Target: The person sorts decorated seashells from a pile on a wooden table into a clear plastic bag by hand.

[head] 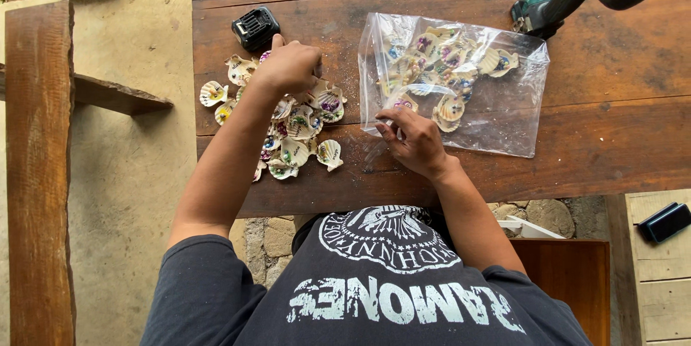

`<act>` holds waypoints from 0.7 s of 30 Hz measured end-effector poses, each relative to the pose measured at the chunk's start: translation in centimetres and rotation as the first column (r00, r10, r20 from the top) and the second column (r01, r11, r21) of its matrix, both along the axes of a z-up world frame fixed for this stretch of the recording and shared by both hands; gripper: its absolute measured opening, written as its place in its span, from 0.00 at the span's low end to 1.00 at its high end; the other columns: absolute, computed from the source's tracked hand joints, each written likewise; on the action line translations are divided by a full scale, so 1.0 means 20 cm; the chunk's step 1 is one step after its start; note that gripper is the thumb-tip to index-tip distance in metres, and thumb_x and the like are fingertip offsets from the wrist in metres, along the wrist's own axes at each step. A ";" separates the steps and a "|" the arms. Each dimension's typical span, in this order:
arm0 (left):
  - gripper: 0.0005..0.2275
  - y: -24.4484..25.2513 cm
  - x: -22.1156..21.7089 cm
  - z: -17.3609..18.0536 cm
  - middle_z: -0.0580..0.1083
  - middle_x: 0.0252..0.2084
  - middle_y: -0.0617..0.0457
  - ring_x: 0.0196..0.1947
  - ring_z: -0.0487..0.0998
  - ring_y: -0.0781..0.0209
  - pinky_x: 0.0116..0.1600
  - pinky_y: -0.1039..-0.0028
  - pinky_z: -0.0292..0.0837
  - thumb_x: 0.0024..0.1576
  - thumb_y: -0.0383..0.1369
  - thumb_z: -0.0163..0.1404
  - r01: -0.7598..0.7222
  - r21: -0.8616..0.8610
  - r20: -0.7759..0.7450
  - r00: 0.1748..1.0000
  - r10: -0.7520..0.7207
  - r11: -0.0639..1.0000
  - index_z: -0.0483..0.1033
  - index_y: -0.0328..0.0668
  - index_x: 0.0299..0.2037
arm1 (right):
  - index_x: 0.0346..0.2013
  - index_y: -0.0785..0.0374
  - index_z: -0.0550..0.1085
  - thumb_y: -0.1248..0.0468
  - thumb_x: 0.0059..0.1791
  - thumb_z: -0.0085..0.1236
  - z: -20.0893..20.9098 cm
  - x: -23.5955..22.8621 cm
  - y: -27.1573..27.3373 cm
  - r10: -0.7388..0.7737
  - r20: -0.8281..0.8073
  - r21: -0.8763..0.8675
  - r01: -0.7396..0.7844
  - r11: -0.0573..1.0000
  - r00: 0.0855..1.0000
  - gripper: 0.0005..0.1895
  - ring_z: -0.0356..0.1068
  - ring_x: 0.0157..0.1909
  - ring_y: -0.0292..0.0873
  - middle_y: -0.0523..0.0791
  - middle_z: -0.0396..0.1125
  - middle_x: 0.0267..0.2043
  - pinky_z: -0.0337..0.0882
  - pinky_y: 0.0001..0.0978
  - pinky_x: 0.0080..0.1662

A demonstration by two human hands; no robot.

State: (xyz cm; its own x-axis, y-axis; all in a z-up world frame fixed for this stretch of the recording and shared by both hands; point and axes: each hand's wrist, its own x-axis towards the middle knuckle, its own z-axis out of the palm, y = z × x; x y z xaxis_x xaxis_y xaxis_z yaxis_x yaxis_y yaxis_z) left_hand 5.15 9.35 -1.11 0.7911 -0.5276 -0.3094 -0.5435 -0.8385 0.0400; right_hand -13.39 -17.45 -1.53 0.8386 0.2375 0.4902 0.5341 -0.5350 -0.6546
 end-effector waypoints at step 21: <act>0.08 -0.38 -0.08 0.02 0.79 0.32 0.64 0.43 0.81 0.54 0.50 0.63 0.68 0.51 0.41 0.54 -0.517 -0.627 -0.252 0.842 0.476 0.583 0.81 0.66 0.40 | 0.47 0.57 0.78 0.60 0.55 0.55 0.03 0.00 0.01 0.023 -0.024 0.002 -0.022 1.000 0.999 0.09 0.75 0.25 0.44 0.46 0.74 0.30 0.74 0.34 0.27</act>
